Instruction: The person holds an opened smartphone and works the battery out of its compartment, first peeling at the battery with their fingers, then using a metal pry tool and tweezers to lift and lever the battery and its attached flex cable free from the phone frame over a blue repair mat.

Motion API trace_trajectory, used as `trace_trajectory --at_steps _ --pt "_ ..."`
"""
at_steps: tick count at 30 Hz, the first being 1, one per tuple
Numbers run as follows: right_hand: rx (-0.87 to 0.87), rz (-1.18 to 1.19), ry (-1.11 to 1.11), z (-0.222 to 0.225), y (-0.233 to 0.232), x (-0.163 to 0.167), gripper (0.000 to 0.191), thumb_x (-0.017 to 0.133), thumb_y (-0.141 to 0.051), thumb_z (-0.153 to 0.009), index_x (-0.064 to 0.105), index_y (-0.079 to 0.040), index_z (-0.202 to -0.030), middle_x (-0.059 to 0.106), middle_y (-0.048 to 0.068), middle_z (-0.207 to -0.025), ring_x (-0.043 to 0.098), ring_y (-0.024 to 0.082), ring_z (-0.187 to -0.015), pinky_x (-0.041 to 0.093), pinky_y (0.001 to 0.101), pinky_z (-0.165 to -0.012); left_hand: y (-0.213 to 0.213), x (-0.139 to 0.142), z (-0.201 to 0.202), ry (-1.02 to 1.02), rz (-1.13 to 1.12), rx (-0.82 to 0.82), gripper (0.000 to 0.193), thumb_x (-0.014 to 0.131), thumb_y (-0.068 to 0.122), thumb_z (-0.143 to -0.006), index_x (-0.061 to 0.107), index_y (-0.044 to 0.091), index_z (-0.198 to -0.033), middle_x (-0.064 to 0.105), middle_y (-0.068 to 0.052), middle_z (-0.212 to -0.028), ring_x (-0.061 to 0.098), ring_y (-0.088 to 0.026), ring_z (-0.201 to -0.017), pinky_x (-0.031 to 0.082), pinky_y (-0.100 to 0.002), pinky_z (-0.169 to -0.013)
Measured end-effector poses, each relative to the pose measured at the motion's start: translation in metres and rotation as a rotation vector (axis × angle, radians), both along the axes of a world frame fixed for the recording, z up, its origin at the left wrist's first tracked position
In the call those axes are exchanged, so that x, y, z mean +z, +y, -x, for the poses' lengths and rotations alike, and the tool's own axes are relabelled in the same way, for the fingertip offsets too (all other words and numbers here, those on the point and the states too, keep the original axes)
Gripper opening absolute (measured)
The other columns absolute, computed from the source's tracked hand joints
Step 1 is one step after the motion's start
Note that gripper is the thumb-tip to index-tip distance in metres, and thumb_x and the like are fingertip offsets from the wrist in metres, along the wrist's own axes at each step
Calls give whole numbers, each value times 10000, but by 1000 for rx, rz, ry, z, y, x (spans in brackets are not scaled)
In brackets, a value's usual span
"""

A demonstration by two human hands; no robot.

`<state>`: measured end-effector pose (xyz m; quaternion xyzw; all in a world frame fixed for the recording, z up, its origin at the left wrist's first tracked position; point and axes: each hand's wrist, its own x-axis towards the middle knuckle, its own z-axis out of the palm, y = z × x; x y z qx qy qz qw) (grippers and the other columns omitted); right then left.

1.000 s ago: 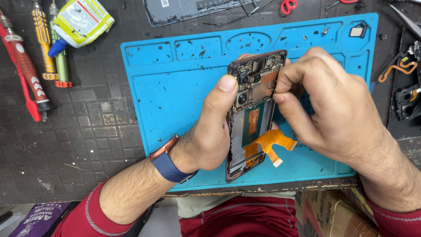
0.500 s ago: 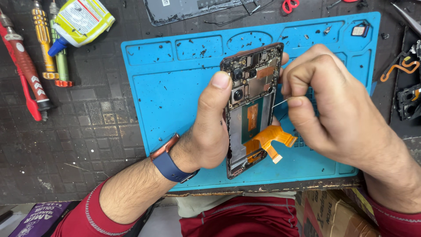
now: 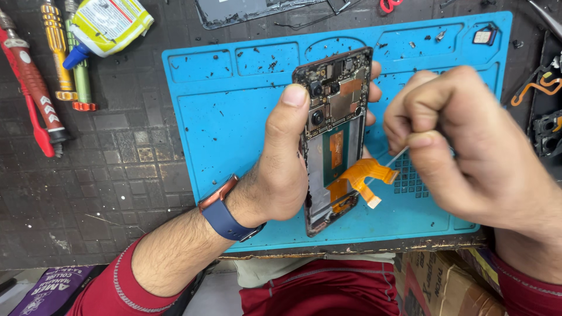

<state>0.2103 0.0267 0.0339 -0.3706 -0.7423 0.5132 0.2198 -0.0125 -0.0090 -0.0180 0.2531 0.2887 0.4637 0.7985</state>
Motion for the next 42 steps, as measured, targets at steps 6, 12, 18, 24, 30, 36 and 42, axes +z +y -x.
trace_trajectory --at_steps 6,12,18,24,30,36,42 --pt "-21 69 80 -3 0 1 119 499 -72 -1026 387 -69 -1066 555 63 -947 526 111 -851 514 266 -830 1 2 0 -25 60 23 807 305 646 -1064 424 36 -1579 550 -97 -1372 515 -222 -1167 553 -461 -1008" --pt "-191 29 59 2 0 4 256 591 -99 -1046 392 -32 -1192 549 90 -1046 545 105 -894 514 251 -842 1 1 1 -94 27 29 831 330 658 -1080 396 3 -1588 524 -130 -1368 525 -236 -1171 551 -468 -976" --pt "-127 32 -186 -3 12 10 372 621 -93 -974 475 20 -1296 654 95 -1104 654 136 -968 551 265 -842 3 1 9 -305 45 114 884 344 646 -1036 368 -49 -1580 529 -168 -1364 567 -281 -1130 563 -544 -928" --pt "49 173 -174 -12 16 1 309 732 -123 -913 640 -2 -1182 730 55 -1029 736 99 -904 605 259 -815 2 -5 12 -448 58 171 861 359 657 -1060 331 -43 -1562 535 -163 -1316 568 -278 -1134 543 -528 -928" --pt "21 139 -273 -15 15 1 185 756 -112 -899 731 -31 -1063 730 26 -965 741 86 -865 609 256 -766 0 -11 13 -492 65 172 859 374 666 -1069 339 -35 -1564 543 -150 -1309 568 -264 -1134 533 -514 -940" --pt "52 78 -237 -7 15 4 193 757 -116 -886 704 -19 -1044 712 24 -960 709 102 -880 604 258 -818 1 -12 12 -448 48 191 871 365 663 -1046 342 -42 -1557 539 -156 -1299 562 -269 -1127 526 -513 -937" --pt "37 80 -193 -3 14 3 168 755 -113 -895 700 -27 -1029 743 22 -919 706 113 -865 596 252 -787 3 -10 11 -468 66 205 871 353 683 -1060 345 -36 -1551 539 -159 -1294 564 -276 -1120 532 -516 -928"
